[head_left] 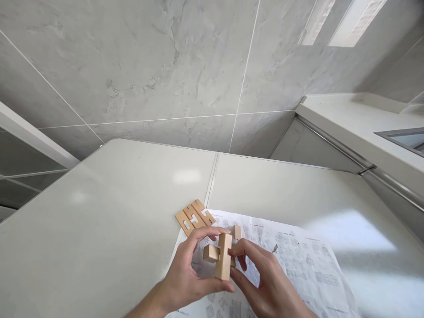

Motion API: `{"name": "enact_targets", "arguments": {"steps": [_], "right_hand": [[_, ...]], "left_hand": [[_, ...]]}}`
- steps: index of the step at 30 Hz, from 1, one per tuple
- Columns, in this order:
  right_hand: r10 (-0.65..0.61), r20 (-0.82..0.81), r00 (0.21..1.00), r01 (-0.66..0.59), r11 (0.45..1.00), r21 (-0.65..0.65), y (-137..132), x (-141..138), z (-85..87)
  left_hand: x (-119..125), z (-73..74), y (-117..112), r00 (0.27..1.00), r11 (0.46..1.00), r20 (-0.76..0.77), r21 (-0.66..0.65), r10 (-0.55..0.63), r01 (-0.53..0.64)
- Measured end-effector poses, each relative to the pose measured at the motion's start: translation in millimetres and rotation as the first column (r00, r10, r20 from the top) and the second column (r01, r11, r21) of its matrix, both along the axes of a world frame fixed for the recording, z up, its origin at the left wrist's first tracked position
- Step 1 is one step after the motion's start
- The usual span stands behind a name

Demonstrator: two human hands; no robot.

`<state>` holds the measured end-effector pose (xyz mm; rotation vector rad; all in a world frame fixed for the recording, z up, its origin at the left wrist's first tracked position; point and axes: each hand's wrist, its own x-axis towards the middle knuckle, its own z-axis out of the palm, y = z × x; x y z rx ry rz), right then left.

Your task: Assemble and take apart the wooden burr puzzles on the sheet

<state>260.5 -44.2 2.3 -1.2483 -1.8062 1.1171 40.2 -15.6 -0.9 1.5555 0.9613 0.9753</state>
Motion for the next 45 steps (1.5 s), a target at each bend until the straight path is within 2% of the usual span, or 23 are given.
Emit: {"name": "enact_targets", "arguments": {"steps": [4, 7, 9, 12, 14, 17, 19, 23, 26, 33, 38, 45], "right_hand": [[0.010, -0.014, 1.000, -0.010, 0.999, -0.030, -2, -3, -1.0], [0.028, -0.014, 0.999, -0.029, 0.998, -0.050, -2, -7, 1.1], [0.034, -0.007, 0.999, -0.034, 0.996, -0.077, 1, -7, 4.8], [-0.001, 0.016, 1.000, 0.003, 0.993, -0.116, 8, 3, 13.0], [-0.060, 0.104, 0.993, 0.071, 0.992, -0.103, 14, 15, 17.9], [-0.213, 0.342, 0.915, 0.235, 0.972, -0.024, 23, 36, 19.6], [-0.272, 0.488, 0.829, 0.296, 0.955, 0.029, 26, 46, 16.8], [-0.236, 0.693, 0.681, 0.283, 0.958, 0.048, 28, 53, 8.1], [-0.163, 0.751, 0.639, 0.238, 0.971, 0.007, 26, 51, 3.8], [0.001, 0.745, 0.667, 0.147, 0.980, -0.133, 19, 33, 1.1], [0.015, 0.705, 0.709, 0.095, 0.989, -0.117, 15, 24, -2.6], [0.100, 0.643, 0.759, -0.029, 0.992, -0.120, 13, 21, -2.1]], "left_hand": [[1, 0.2, -1, 1.000, 1.000, 0.030, 0.009, -0.009, 0.008], [3, 4.0, -2, 0.993, 0.994, 0.035, 0.002, -0.111, 0.111], [5, 6.4, -1, 0.986, 0.982, 0.012, 0.094, -0.165, 0.163], [5, 7.8, 1, 0.996, 0.948, -0.052, 0.304, -0.076, 0.088], [5, 7.1, 4, 0.996, 0.943, -0.086, 0.334, 0.033, -0.002], [5, 3.1, 5, 0.973, 0.959, -0.185, 0.269, 0.139, -0.086], [5, -1.5, 6, 0.938, 0.966, -0.309, 0.246, 0.159, -0.083], [7, -11.7, 6, 0.842, 0.967, -0.522, 0.255, 0.135, 0.002], [7, -16.3, 7, 0.804, 0.963, -0.584, 0.264, 0.110, 0.060], [8, -18.2, 10, 0.781, 0.957, -0.619, 0.269, 0.082, 0.113], [10, -18.2, 10, 0.779, 0.954, -0.624, 0.265, 0.060, 0.138], [14, -14.5, 13, 0.784, 0.949, -0.618, 0.211, -0.056, 0.234]]}}
